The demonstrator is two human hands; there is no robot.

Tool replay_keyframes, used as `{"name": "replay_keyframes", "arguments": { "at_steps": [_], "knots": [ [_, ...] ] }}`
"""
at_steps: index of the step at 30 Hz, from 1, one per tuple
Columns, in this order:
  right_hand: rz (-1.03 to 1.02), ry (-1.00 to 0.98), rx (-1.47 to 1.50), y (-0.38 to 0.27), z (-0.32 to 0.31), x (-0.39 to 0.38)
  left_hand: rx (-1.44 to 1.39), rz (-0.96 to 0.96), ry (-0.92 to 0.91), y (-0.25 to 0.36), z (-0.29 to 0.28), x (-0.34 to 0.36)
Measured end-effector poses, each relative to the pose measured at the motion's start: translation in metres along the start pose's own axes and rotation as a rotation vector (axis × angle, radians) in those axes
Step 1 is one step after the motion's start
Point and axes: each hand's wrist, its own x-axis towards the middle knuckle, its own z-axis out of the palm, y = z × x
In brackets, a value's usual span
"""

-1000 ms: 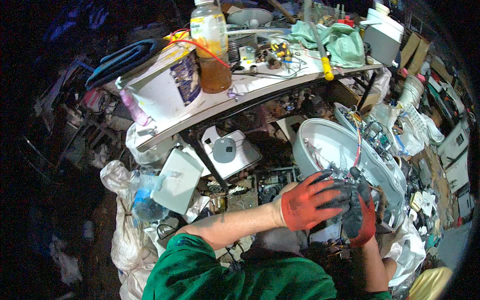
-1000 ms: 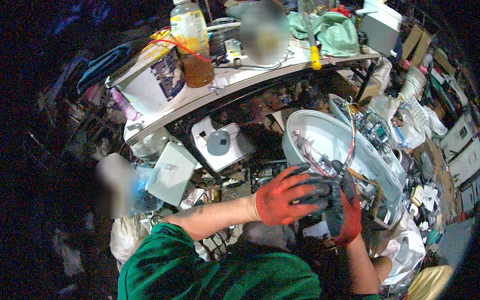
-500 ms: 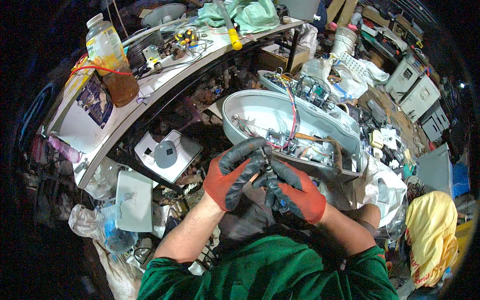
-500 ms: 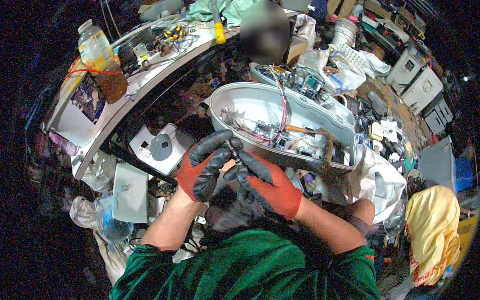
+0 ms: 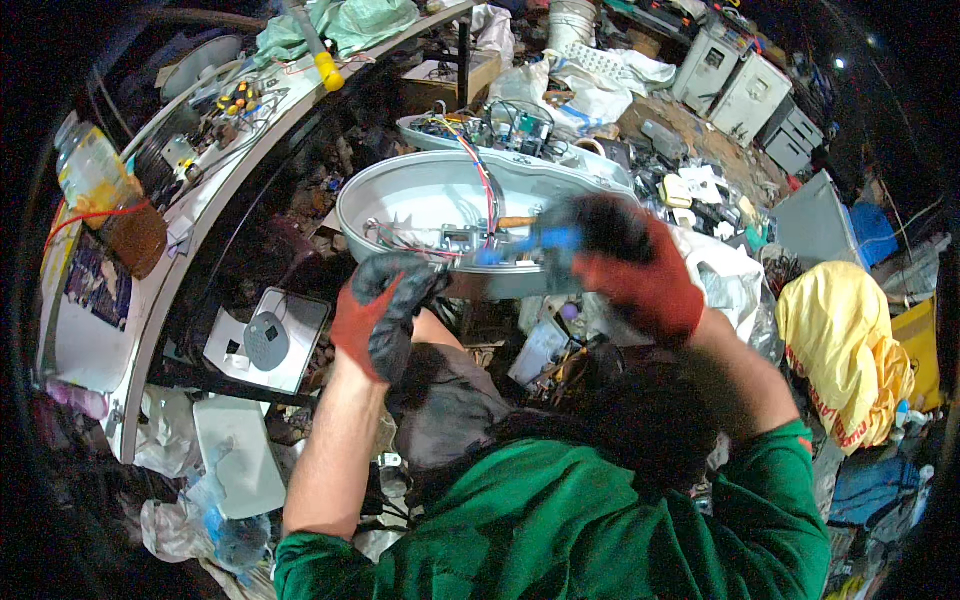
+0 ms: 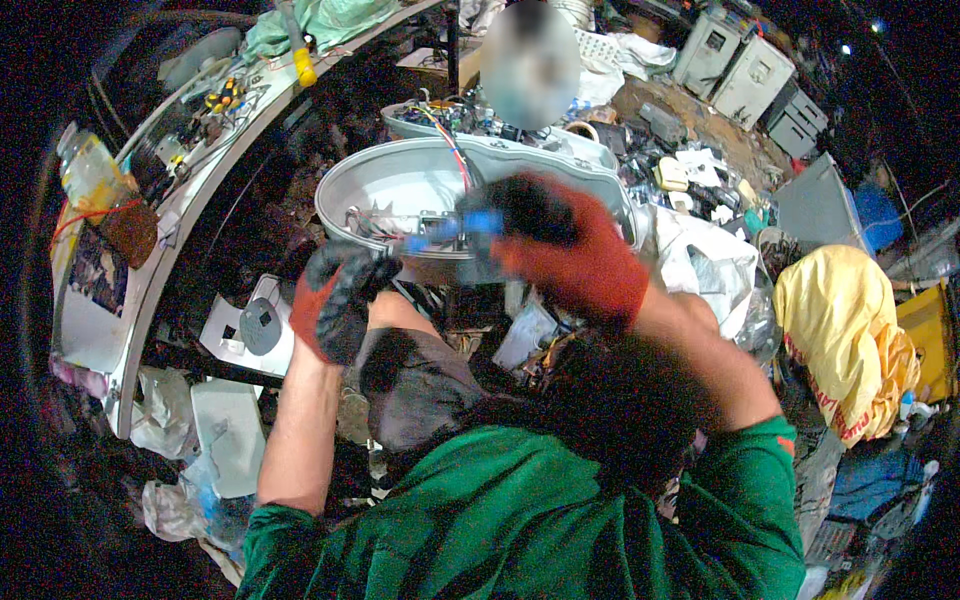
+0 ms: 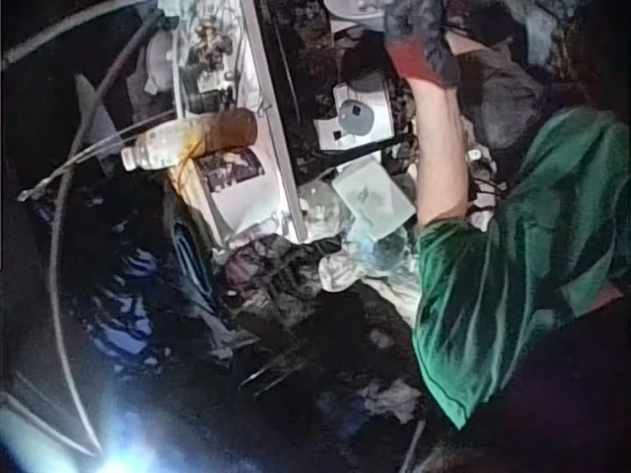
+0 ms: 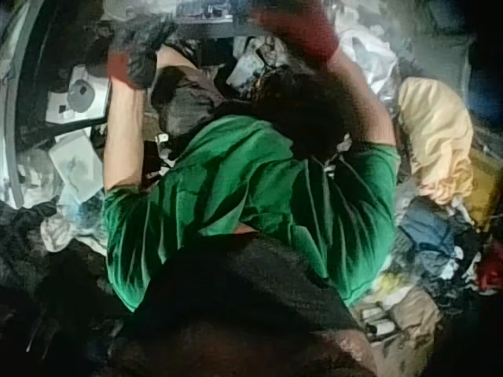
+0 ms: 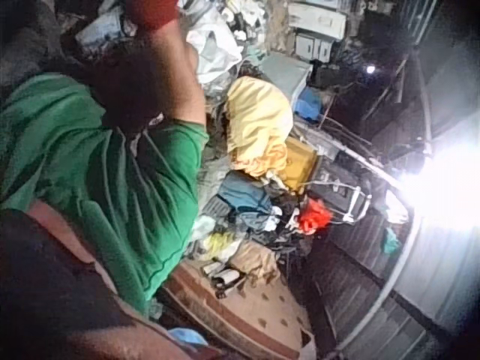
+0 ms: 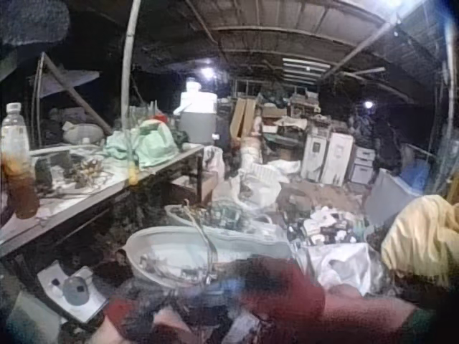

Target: The person uses a screwdriver and pliers to manipulate wires and components inside a white electronic housing, then picks up a circuit board from a nearby pile.

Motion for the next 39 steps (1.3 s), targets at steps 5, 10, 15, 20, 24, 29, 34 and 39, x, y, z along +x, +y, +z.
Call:
{"name": "replay_keyframes", "arguments": {
  "at_steps": [5,10,15,20,24,29,34,39],
  "knots": [
    [-0.505,0.02,-0.647,0.004,-0.048,0.081,0.764,0.157,-0.098,0.006,0.035,0.088],
    [-0.278,0.017,-0.868,0.055,-0.073,0.129,1.304,-0.024,-0.454,-0.038,0.028,0.175],
    [-0.233,-0.178,-0.869,0.139,-0.088,0.168,1.361,-0.125,-0.567,-0.09,0.032,0.218],
    [-0.285,-0.288,-0.834,0.174,-0.071,0.192,1.33,-0.153,-0.522,-0.112,0.011,0.222],
    [-0.185,-0.34,-0.884,0.187,-0.055,0.201,1.312,-0.314,-0.598,-0.111,0.012,0.231],
    [-0.28,-0.281,-0.9,0.21,-0.052,0.205,1.574,-0.326,-0.499,-0.109,0.03,0.221],
    [-0.232,-0.342,-0.919,0.205,-0.051,0.208,1.579,-0.175,-0.605,-0.121,0.014,0.226],
    [-0.257,-0.33,-0.916,0.204,-0.052,0.207,1.5,-0.164,-0.631,-0.129,0.011,0.228]
  ]
}}
